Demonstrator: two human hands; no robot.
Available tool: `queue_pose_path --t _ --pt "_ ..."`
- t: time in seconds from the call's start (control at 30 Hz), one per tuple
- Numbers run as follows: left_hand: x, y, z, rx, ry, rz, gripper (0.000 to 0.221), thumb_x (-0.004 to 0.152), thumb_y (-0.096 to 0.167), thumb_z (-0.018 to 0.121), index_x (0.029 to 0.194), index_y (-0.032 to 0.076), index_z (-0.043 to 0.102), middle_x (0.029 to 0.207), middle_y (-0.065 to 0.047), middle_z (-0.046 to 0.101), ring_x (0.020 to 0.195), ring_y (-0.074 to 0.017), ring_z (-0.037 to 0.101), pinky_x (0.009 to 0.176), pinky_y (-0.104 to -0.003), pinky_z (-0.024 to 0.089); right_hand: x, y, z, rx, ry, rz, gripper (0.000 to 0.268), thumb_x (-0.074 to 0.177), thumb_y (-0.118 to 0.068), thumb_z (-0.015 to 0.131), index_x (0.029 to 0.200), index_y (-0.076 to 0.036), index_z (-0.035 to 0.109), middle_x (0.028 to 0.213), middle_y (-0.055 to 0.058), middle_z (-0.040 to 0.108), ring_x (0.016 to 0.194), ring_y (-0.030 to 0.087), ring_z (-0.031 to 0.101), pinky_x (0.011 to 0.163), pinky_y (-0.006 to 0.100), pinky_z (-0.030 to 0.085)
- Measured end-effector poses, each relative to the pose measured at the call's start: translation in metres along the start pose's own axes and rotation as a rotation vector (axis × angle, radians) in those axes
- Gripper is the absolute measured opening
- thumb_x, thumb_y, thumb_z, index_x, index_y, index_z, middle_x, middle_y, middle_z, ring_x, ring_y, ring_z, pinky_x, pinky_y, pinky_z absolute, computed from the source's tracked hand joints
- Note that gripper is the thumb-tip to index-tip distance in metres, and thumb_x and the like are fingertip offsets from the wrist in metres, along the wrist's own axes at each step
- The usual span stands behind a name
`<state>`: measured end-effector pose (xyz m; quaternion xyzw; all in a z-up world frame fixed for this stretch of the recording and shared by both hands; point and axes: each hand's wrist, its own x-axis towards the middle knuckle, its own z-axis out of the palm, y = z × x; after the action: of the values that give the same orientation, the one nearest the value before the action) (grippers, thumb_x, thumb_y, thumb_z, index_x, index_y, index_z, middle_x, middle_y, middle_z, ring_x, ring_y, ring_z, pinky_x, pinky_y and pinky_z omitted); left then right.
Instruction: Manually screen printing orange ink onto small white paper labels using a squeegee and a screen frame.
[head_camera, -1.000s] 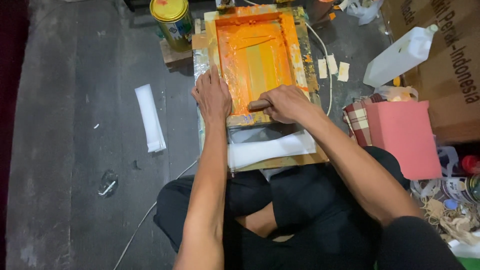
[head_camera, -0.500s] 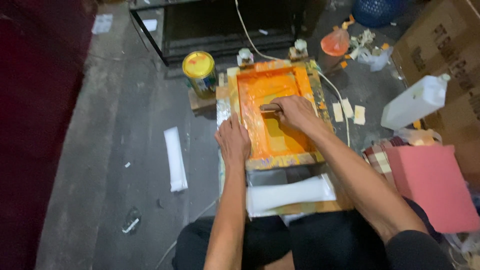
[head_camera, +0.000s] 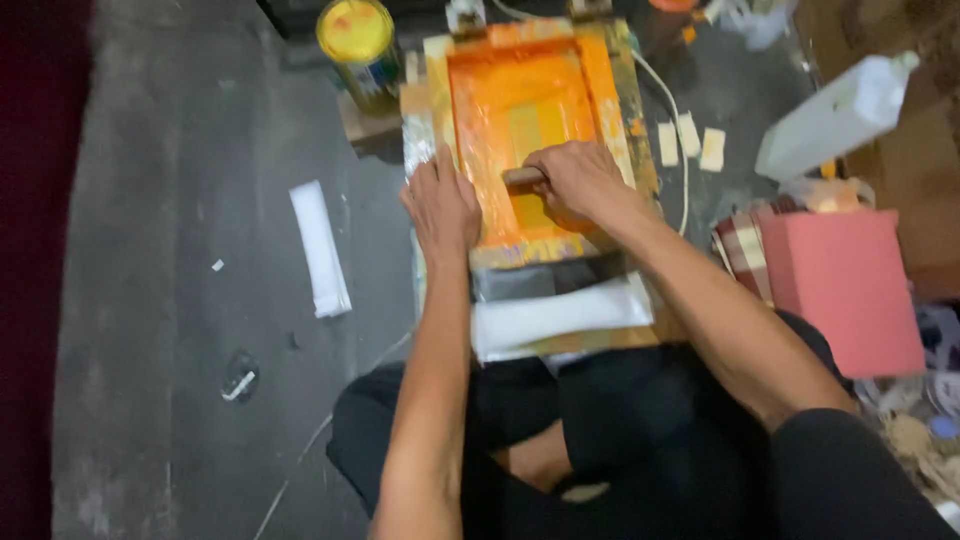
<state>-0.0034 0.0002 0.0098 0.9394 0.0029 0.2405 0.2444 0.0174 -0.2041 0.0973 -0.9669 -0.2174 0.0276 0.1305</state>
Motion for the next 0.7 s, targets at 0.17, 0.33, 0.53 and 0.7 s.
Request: queue_pose_path --t 0.17,0.33,0.53,0.7 --pt "-0.003 0.0 0.0 -0.023 -0.077 -0.046 0.045 0.105 0.027 0.041 0.145 0.008 0.053 0.129 -0.017 0.061 0.131 -0.0341 0.053 0.106 -0.05 0.036 -0.054 -0.024 -0.015 0.071 -0.196 0.063 0.015 0.083 -0.01 0.07 0.071 -0.018 0.063 0.065 0.002 0.066 0.077 0.036 0.072 0.07 0.046 0.056" --pt "-0.005 -0.001 0.004 -0.026 -0.036 -0.056 0.043 0.107 0.027 0.041 0.145 0.009 0.052 0.135 -0.015 0.061 0.134 -0.0323 0.051 0.107 -0.05 0.035 -0.062 -0.029 -0.015 0.089 -0.229 0.065 0.021 0.085 -0.012 0.07 0.07 -0.019 0.056 0.063 0.0 0.063 0.073 0.033 0.071 0.069 0.044 0.055" --pt "-0.008 0.003 -0.003 -0.048 -0.061 -0.066 0.044 0.107 0.026 0.041 0.146 0.008 0.052 0.135 -0.018 0.061 0.132 -0.0358 0.053 0.107 -0.053 0.036 -0.055 -0.023 -0.015 0.095 -0.281 0.1 0.021 0.082 -0.013 0.069 0.068 -0.022 0.057 0.066 -0.004 0.066 0.074 0.031 0.071 0.073 0.039 0.054" --pt "0.0 0.005 -0.007 -0.087 -0.105 -0.085 0.048 0.104 0.028 0.039 0.145 0.005 0.053 0.133 -0.021 0.062 0.129 -0.0396 0.055 0.105 -0.055 0.038 -0.022 -0.036 -0.068 0.24 -0.26 0.111 0.013 0.091 -0.01 0.064 0.094 -0.009 0.076 0.091 0.012 0.079 0.101 0.044 0.071 0.089 0.052 0.053"
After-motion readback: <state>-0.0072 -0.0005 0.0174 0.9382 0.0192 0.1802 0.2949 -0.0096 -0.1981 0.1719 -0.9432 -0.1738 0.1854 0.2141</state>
